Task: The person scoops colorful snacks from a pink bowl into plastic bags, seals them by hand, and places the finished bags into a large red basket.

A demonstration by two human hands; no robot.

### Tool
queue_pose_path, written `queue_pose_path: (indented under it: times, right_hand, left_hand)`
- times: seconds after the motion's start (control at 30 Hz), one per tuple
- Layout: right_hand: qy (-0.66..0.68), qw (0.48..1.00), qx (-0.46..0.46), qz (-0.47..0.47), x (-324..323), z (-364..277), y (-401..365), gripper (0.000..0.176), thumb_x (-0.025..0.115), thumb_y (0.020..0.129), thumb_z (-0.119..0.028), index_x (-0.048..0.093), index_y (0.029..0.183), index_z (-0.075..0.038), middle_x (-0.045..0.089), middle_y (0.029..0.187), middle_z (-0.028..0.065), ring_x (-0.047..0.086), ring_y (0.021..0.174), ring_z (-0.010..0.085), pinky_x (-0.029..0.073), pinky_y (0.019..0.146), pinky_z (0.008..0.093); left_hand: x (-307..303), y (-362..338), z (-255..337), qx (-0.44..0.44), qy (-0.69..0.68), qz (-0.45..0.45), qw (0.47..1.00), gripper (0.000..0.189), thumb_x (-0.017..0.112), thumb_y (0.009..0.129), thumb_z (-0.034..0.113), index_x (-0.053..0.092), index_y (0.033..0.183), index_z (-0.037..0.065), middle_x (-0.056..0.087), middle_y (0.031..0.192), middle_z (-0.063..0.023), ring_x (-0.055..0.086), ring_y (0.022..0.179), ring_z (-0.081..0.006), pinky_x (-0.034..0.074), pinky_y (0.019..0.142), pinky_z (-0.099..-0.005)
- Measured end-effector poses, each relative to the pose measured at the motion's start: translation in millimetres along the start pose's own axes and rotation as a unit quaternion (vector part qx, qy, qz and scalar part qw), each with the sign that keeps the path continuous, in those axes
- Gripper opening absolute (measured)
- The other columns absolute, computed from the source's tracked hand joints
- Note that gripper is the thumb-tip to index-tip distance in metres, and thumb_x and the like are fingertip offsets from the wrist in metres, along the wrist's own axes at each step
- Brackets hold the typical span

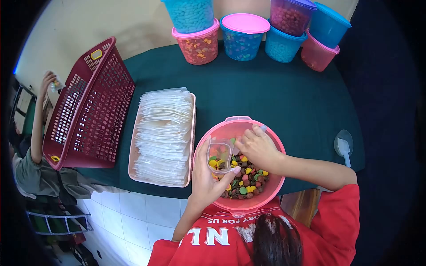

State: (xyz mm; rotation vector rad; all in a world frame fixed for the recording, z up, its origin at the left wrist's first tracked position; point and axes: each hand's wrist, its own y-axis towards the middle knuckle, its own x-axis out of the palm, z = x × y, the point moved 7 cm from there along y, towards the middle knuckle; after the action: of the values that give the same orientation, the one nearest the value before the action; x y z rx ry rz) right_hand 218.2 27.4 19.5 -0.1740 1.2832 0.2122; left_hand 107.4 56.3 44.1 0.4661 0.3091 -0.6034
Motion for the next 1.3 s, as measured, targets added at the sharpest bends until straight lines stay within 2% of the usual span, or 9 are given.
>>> queue_pose_path:
  times: [0.2,0.4,0.47,0.67,0.9,0.97,1.13,1.2,1.3]
  right_hand:
    - [-0.143,0.98,0.084,-0.11,-7.4,2.2,-20.4,0.015,0.052,0.073,-0.015,0.061,0.083,-0.009,0.06,0.076,0.0033,0.054,0.082,0.0173,0.03,0.086,0.0329]
    - [-0.08,0.974,0.029,-0.21,-17.4,0.7,-23.1,0.016,0.055,0.071,-0.02,0.062,0.076,-0.008,0.057,0.067,0.0003,0.054,0.073,0.0143,0.03,0.076,0.0309]
    - [-0.053,0.949,-0.001,-0.311,-8.7,-4.3,-28.0,0.015,0.057,0.07,-0.024,0.064,0.074,-0.012,0.06,0.067,0.0,0.056,0.07,0.0155,0.029,0.075,0.0326]
    - [0.019,0.933,-0.011,-0.359,26.4,-8.3,-32.1,0.015,0.059,0.07,-0.027,0.065,0.072,-0.013,0.062,0.067,0.0016,0.059,0.065,0.0169,0.032,0.07,0.0345]
    - [0.16,0.936,-0.037,-0.313,20.8,-21.1,-36.1,0.017,0.059,0.069,-0.025,0.062,0.069,-0.009,0.06,0.063,0.0056,0.059,0.064,0.0196,0.033,0.068,0.0358]
    - [0.216,0.947,-0.022,-0.235,25.4,-26.9,-30.1,0.013,0.057,0.068,-0.019,0.063,0.074,-0.01,0.061,0.071,0.0052,0.058,0.07,0.0196,0.033,0.069,0.0357]
    - [0.391,0.894,-0.043,-0.216,26.4,-20.6,-31.4,0.018,0.051,0.074,-0.017,0.053,0.085,-0.002,0.056,0.067,0.0127,0.054,0.066,0.026,0.029,0.07,0.0377]
    - [0.418,0.872,-0.075,-0.245,22.0,-23.5,-33.4,0.031,0.045,0.075,-0.012,0.053,0.103,-0.003,0.058,0.073,0.013,0.053,0.079,0.0256,0.028,0.071,0.038]
    - [0.447,0.863,-0.067,-0.227,23.2,-20.7,-34.6,0.031,0.044,0.075,-0.012,0.052,0.104,-0.005,0.057,0.075,0.0134,0.052,0.082,0.0257,0.027,0.074,0.0393]
  left_hand:
    - [1.3,-0.1,0.0,0.007,0.01,-0.005,1.0,0.082,0.073,0.066,0.026,0.026,0.124,-0.008,0.041,0.115,-0.0242,0.044,0.107,-0.0338,0.035,0.09,-0.0385]
    - [0.9,0.4,2.7,0.009,0.018,-0.008,1.0,0.082,0.073,0.065,0.025,0.026,0.124,-0.008,0.041,0.114,-0.024,0.044,0.106,-0.0336,0.035,0.089,-0.0382]
    - [0.6,0.2,3.5,0.012,0.019,-0.008,1.0,0.082,0.073,0.065,0.025,0.026,0.124,-0.008,0.042,0.114,-0.024,0.044,0.106,-0.0336,0.035,0.089,-0.0381]
    - [1.0,-0.2,2.4,0.013,0.02,-0.002,1.0,0.083,0.073,0.064,0.024,0.026,0.124,-0.008,0.042,0.114,-0.0238,0.045,0.106,-0.0337,0.035,0.089,-0.0384]
    - [1.1,-0.2,1.6,0.009,0.0,-0.004,1.0,0.081,0.073,0.065,0.023,0.026,0.124,-0.008,0.041,0.115,-0.0238,0.044,0.107,-0.0334,0.035,0.089,-0.0387]
    - [1.5,-0.5,2.1,0.008,0.0,-0.005,1.0,0.081,0.072,0.065,0.023,0.026,0.124,-0.008,0.041,0.115,-0.0237,0.044,0.107,-0.0334,0.035,0.089,-0.0388]
    - [1.3,-0.8,0.0,0.01,-0.006,0.0,1.0,0.08,0.072,0.066,0.023,0.026,0.124,-0.007,0.041,0.115,-0.0241,0.044,0.107,-0.0345,0.034,0.09,-0.0396]
    - [1.9,-0.9,-1.2,0.005,-0.009,0.0,1.0,0.08,0.072,0.066,0.023,0.026,0.124,-0.007,0.041,0.115,-0.0243,0.043,0.107,-0.0347,0.034,0.09,-0.0397]
    - [2.1,-1.4,-4.1,0.001,-0.013,0.0,1.0,0.08,0.072,0.066,0.023,0.026,0.125,-0.007,0.041,0.115,-0.0246,0.043,0.108,-0.0349,0.034,0.09,-0.0396]
